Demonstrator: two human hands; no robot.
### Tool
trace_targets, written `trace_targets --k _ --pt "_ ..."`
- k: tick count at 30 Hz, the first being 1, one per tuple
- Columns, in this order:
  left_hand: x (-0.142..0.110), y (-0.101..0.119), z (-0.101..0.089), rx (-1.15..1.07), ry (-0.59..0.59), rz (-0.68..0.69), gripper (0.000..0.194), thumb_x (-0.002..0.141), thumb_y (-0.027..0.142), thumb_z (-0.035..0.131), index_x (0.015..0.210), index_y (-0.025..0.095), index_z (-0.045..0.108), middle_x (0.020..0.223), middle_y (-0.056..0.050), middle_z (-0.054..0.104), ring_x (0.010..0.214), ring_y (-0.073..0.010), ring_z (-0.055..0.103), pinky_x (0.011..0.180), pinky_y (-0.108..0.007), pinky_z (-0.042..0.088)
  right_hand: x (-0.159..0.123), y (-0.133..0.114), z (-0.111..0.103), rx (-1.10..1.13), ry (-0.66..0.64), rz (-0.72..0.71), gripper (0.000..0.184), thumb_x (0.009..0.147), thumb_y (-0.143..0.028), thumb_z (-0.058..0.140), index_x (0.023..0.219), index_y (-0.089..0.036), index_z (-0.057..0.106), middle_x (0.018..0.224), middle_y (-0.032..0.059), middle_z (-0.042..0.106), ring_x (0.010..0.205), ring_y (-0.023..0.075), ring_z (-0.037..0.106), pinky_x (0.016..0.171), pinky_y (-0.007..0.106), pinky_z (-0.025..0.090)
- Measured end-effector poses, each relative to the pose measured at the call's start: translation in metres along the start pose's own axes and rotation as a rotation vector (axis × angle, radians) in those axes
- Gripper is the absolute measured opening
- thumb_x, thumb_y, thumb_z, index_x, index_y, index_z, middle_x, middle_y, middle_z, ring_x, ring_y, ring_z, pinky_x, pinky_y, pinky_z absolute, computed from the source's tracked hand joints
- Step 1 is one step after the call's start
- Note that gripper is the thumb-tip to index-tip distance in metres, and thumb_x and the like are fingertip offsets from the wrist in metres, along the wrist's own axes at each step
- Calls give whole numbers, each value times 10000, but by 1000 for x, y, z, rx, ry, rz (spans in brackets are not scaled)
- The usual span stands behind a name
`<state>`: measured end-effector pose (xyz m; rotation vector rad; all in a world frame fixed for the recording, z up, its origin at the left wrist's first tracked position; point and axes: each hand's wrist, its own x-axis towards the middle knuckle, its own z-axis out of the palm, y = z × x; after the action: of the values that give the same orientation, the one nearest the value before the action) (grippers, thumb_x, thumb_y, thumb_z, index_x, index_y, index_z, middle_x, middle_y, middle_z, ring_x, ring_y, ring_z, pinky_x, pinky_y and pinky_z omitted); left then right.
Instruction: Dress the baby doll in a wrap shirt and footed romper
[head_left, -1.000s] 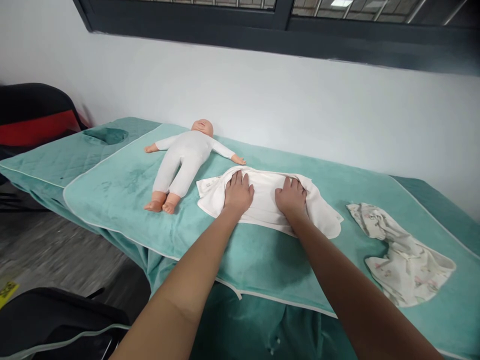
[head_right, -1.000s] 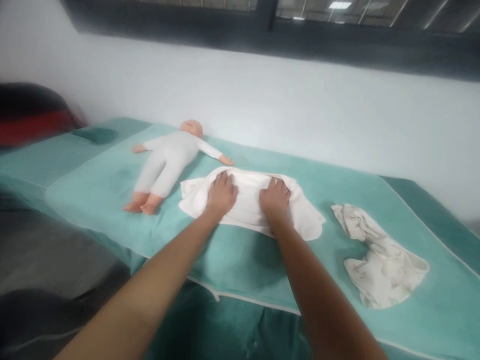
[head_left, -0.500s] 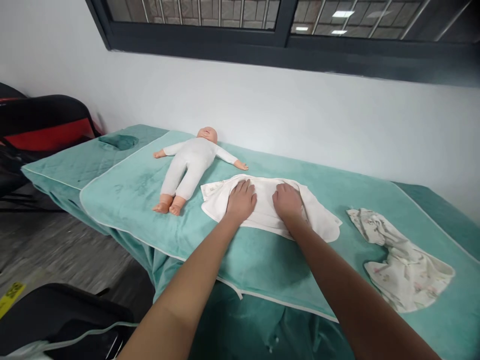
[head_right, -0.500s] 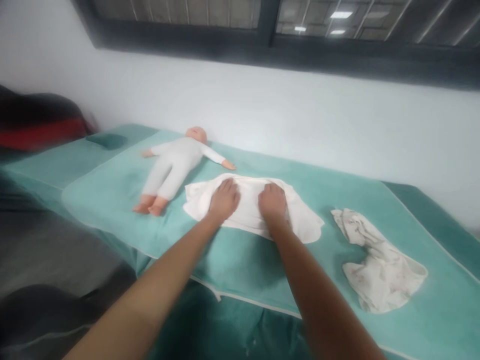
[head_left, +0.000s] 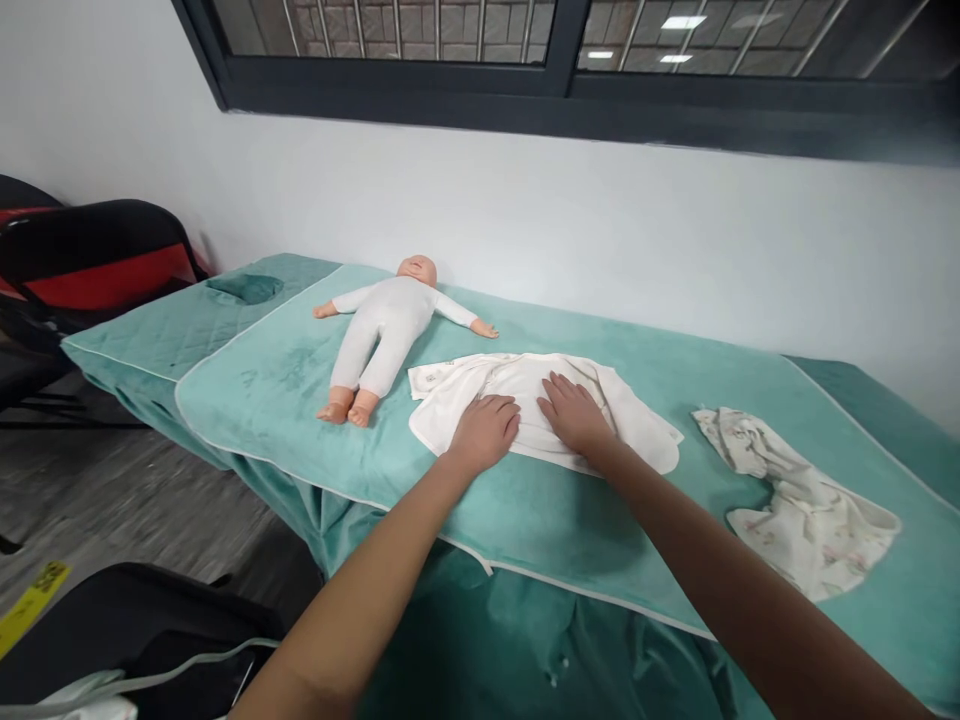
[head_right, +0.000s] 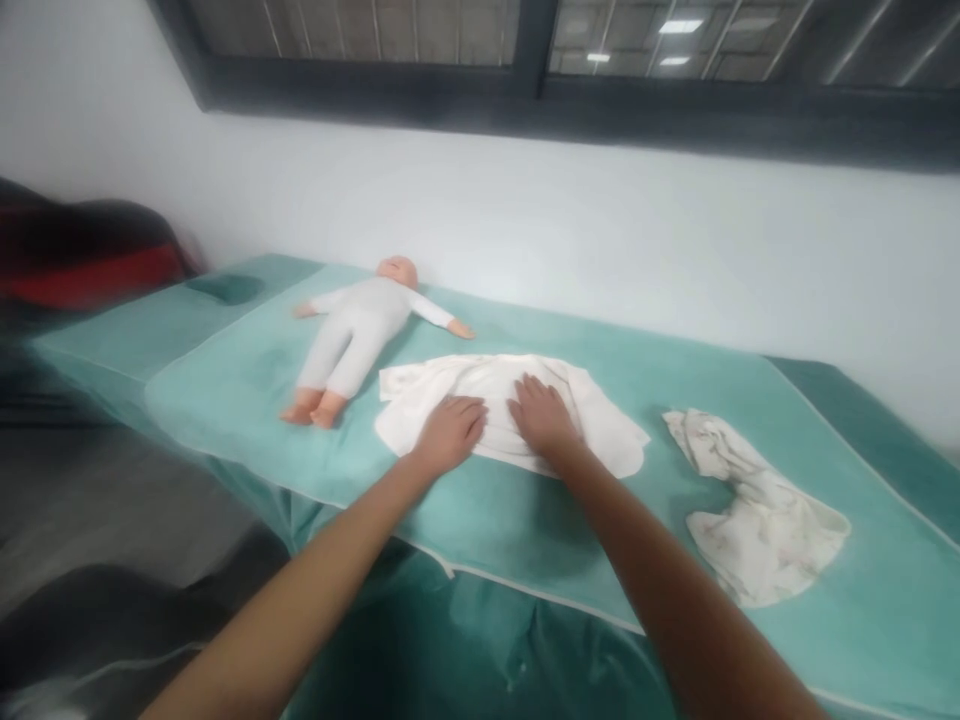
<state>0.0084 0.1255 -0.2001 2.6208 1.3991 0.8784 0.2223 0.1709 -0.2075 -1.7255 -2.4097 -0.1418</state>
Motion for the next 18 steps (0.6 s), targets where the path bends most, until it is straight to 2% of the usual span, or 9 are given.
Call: trace_targets --k 3,6,7,9,12,13,15,18 --pt "-2 -3 -1 -9 -22 25 337 1008 309 414 1209 181 652 1336 -85 646 1210 -229 584 1066 -440 452 -26 2 -7 88 -64 -58 559 1025 -412 321 1487 -118 434 1611 152 343 1501 281 288 1195 499 256" --pt "-5 -4 -1 -6 -42 41 344 997 322 437 1251 203 635 1395 -86 604 1265 -237 547 1092 -456 429 -50 18 -22 303 -92 -108 544 990 -457 406 1449 -179 495 1563 115 440 1452 259 388 1179 460 320" --pt "-6 -4 -1 -4 -48 42 346 992 325 447 1263 214 631 1413 -83 590 1282 -241 535 1095 -461 423 -56 27 -28 384 -79 -71 523 973 -466 439 1415 -202 533 1514 100 507 1395 248 465 1153 430 365" --pt "-7 -3 -1 -5 -57 45 349 981 330 468 1277 236 627 1444 -71 568 1313 -250 510 1098 -470 416 -66 52 -41 485 3 113 456 944 -460 475 1324 -243 603 1375 70 632 1208 228 615 1047 381 466" --pt "-8 -1 -4 -15 -82 74 356 969 336 492 1291 256 622 1473 -53 546 1357 -258 474 1103 -478 404 -76 97 -53 361 195 469 397 905 -410 478 1213 -228 650 1211 86 701 996 235 674 900 384 511" --pt "-8 0 -5 -18 -86 88 362 969 340 493 1300 260 616 1477 -51 542 1367 -258 465 1108 -479 397 -79 111 -53 286 202 534 387 882 -405 493 1167 -205 662 1167 108 710 980 253 671 877 396 505" --pt "-9 1 -7 -28 -79 115 374 977 359 484 1319 261 598 1480 -54 538 1376 -254 457 1120 -475 385 -85 133 -50 193 114 575 338 845 -438 528 1009 -190 689 1015 123 732 913 283 669 811 403 494" --pt "-11 4 -10 -46 -42 146 388 984 408 470 1307 231 589 1475 -79 536 1351 -255 477 1120 -455 387 -89 150 -43 201 -14 529 305 834 -497 528 791 -228 667 824 85 725 797 276 656 727 379 467"
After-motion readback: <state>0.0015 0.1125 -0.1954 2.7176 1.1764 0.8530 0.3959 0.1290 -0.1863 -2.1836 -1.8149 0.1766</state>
